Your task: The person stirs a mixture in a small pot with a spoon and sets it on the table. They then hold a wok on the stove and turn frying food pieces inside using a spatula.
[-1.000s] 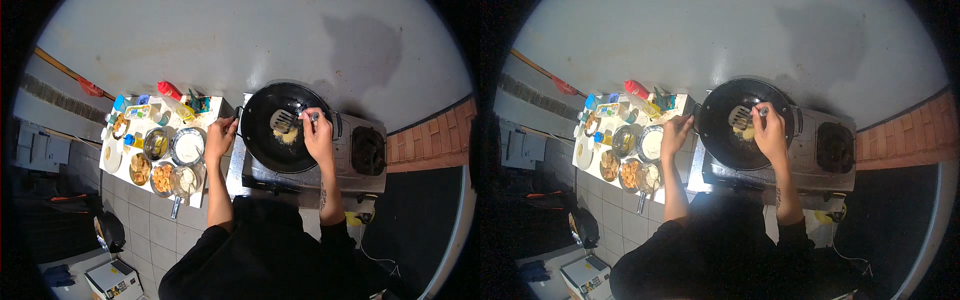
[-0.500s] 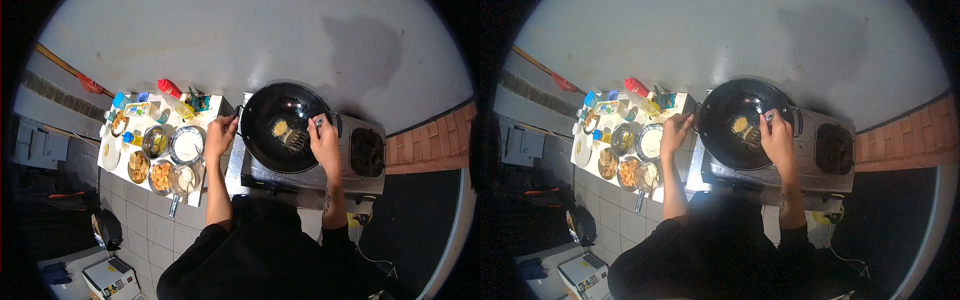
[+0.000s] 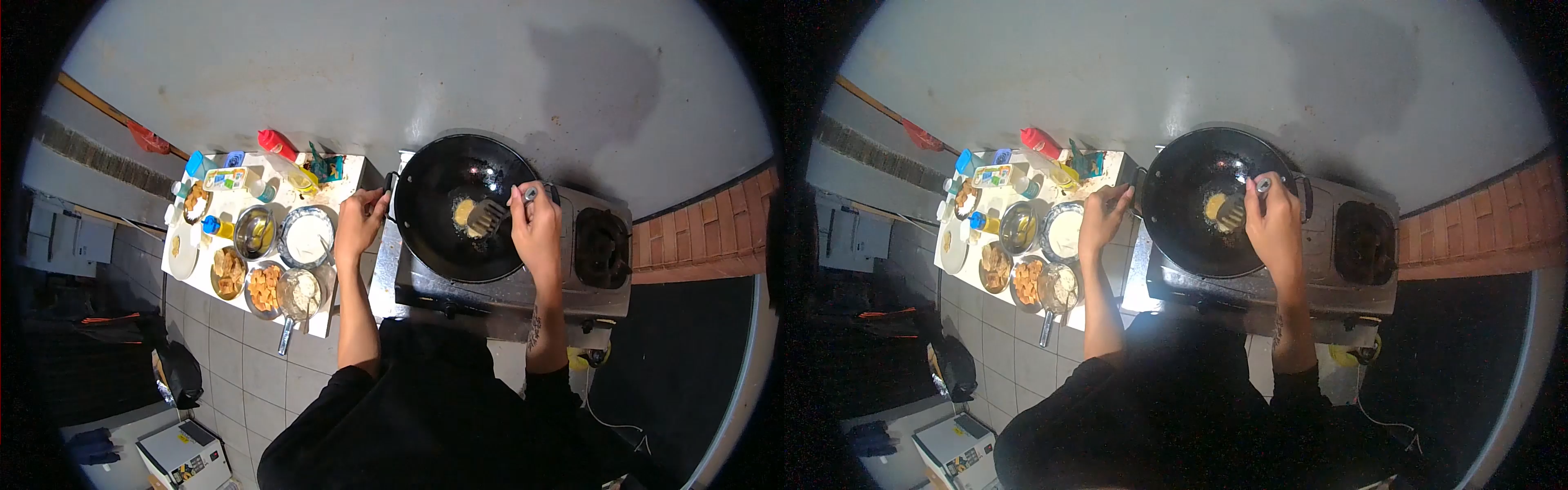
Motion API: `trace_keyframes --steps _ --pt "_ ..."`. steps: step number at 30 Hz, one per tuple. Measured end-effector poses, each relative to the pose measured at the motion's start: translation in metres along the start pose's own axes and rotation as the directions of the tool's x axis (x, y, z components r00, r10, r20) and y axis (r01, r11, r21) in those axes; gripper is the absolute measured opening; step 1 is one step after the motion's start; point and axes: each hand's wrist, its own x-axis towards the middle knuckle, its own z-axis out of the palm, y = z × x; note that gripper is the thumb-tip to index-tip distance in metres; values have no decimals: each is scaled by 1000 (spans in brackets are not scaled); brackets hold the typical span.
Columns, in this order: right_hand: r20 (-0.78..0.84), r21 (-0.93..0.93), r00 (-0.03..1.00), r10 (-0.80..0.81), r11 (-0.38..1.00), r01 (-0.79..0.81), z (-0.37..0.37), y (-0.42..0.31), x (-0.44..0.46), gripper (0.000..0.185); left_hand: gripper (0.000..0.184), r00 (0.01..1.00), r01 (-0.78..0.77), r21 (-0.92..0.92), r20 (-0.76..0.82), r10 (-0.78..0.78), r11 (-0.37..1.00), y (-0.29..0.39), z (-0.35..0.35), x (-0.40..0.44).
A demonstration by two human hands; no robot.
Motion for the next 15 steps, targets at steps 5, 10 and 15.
trace_keyframes --steps 5,10,15 --pt "7 9 1000 -14 1000 14 0 11 7 13 31 1000 -4 -10 5 4 1000 0 1 0" --pt "36 30 999 -1 1000 0 7 32 13 11 31 999 -39 15 1 39 999 -6 2 0" --pt "151 82 989 -12 997 -1 2 47 17 8 32 1000 -4 -6 1 4 1000 2 -1 -1"
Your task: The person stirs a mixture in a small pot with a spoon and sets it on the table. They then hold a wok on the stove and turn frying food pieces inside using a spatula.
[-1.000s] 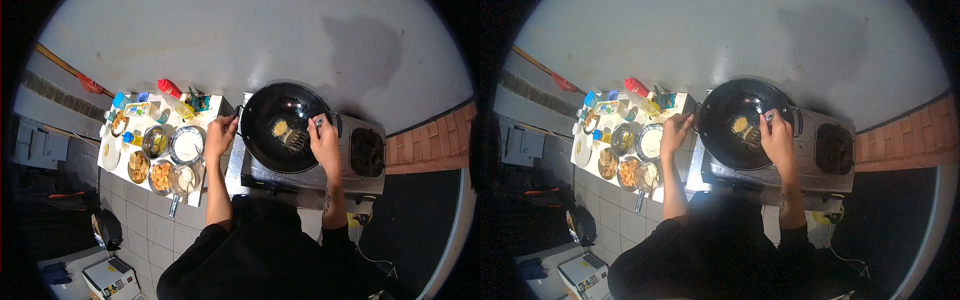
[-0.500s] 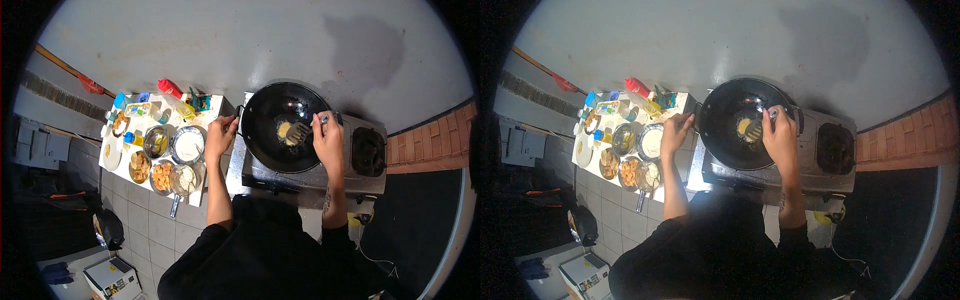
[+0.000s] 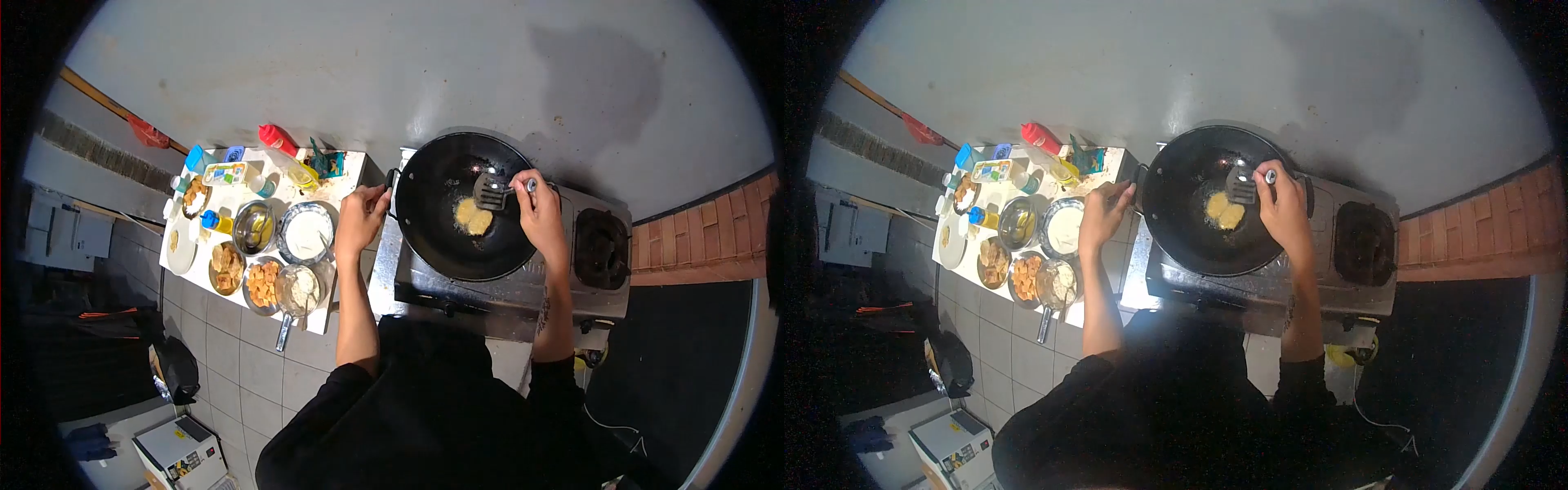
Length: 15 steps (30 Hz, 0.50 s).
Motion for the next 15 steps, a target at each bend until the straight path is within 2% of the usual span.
trace_keyframes --steps 3,7,9,15 --pt "75 -3 996 39 999 -39 -3 9 -5 8 32 1000 3 18 -2 -3 1000 2 -2 0" --pt "67 82 998 -19 997 13 1 17 -12 9 32 1000 -11 13 -12 11 1000 -1 0 0" --pt "66 170 997 35 984 -46 1 17 -15 8 32 1000 -13 7 -11 13 1000 -3 1 -1" --pt "71 231 994 80 968 -94 -7 2 -22 7 33 1000 -5 28 -2 5 1000 -1 0 0"
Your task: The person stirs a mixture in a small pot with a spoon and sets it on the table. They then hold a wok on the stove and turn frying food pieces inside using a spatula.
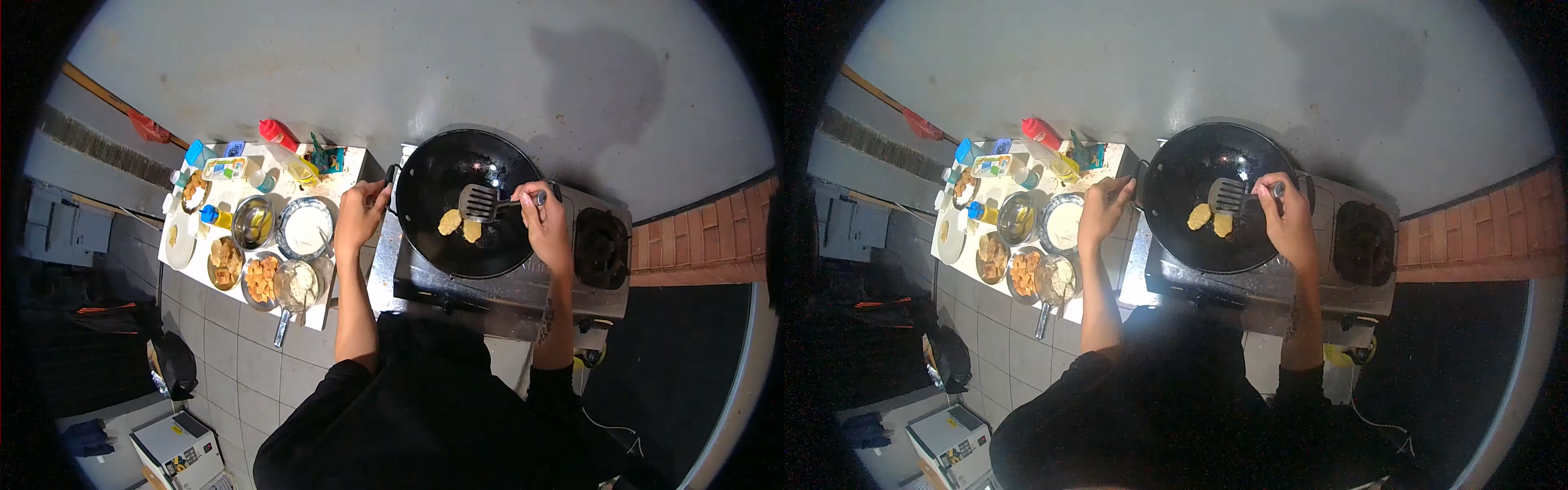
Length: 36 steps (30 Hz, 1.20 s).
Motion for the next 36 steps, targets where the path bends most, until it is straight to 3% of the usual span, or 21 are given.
trace_keyframes --steps 9,13,19,23,26,30,36 --pt "2 74 997 -81 994 81 2 -33 -11 5 33 1000 29 -65 7 -29 997 -4 2 1" --pt "37 2 999 -32 999 32 3 -47 -15 5 33 1000 8 -20 -3 -8 1000 -3 1 1" --pt "59 145 998 -33 989 24 17 -58 -22 4 33 1000 7 -1 9 -7 1000 -3 0 2" --pt "-63 -54 991 -119 992 115 7 -48 -21 6 33 1000 9 -55 7 -9 998 -6 1 1" --pt "-196 -134 980 -24 991 -3 -5 -40 -20 8 33 1000 -11 -72 10 12 997 -7 1 4" --pt "-259 -198 964 57 974 -111 -8 -29 -20 9 31 1000 1 -15 19 0 1000 -5 -1 3" --pt "-190 -205 981 -36 979 -4 15 -11 -15 8 28 1000 1 -37 24 0 999 -4 -1 3"
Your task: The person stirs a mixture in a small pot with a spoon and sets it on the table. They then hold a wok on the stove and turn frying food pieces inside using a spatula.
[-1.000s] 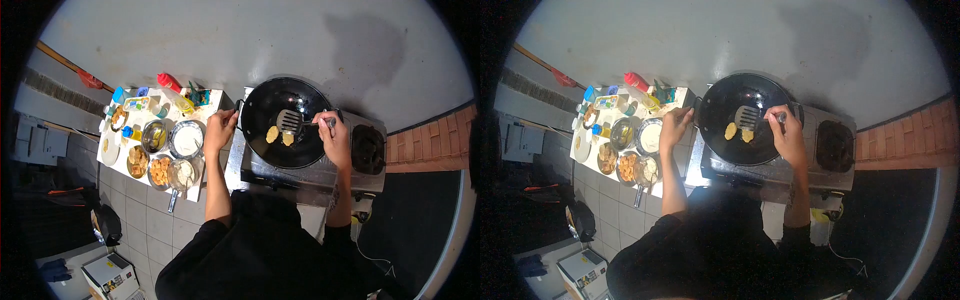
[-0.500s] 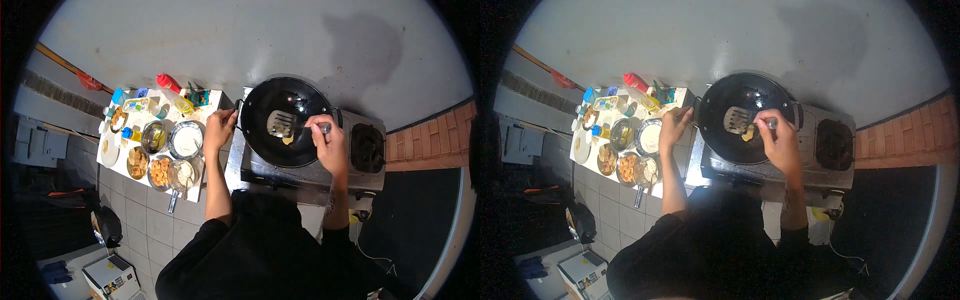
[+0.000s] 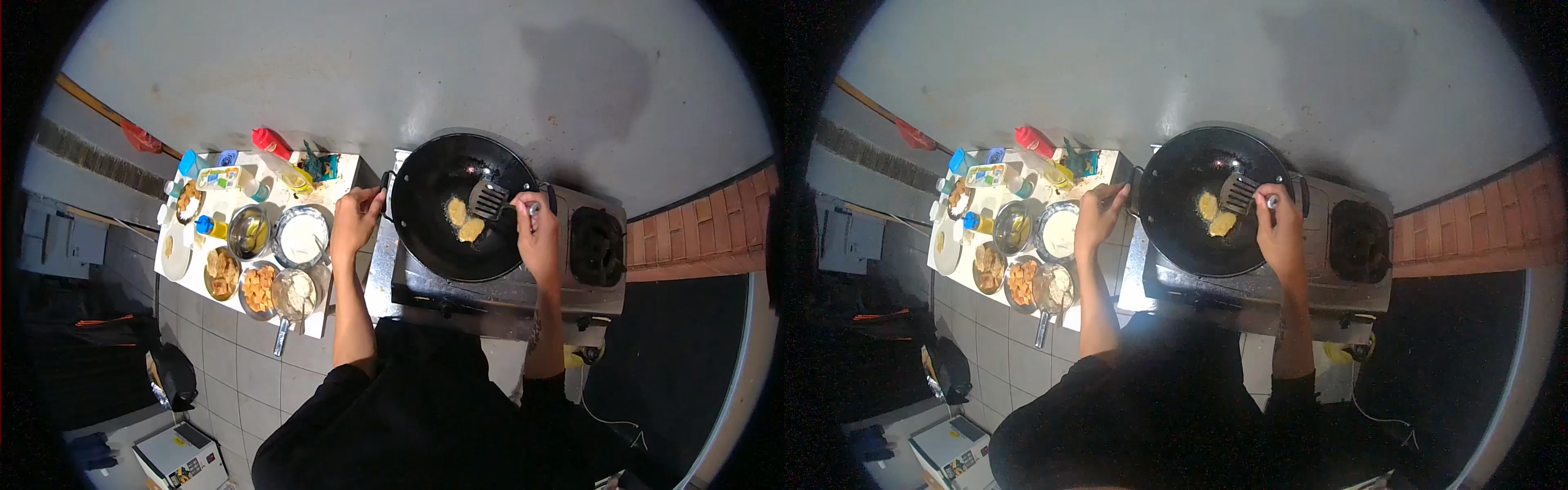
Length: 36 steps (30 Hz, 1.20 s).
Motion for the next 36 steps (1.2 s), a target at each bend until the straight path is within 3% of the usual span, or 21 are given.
trace_keyframes --steps 3,4,10,14,16,19,22,29,36 --pt "35 -20 996 -79 997 80 4 14 3 8 28 1000 18 -10 -2 -18 1000 2 0 0" --pt "57 -24 998 0 1000 1 3 18 1 7 29 1000 25 -1 0 -25 1000 3 -1 0" --pt "78 74 997 13 997 -18 9 30 -2 8 30 1000 17 -24 1 -17 1000 4 -2 -1" --pt "62 90 998 -9 996 3 14 19 -1 8 30 1000 0 1 -4 0 1000 2 -3 0" --pt "12 105 994 -106 989 104 16 16 -2 7 30 1000 8 -10 1 -8 1000 5 -3 1" --pt "56 143 998 12 990 -20 13 0 -3 6 31 1000 10 -18 4 -10 1000 3 -2 1" --pt "39 139 997 -61 989 55 17 -10 -6 6 30 999 27 -4 17 -27 1000 5 -3 1" --pt "129 184 989 -67 982 42 14 -37 -22 6 30 1000 14 -35 4 -14 999 -1 -1 0" --pt "36 19 999 -29 999 28 -13 -33 -28 6 29 1000 -4 -13 9 4 1000 1 -1 -2"
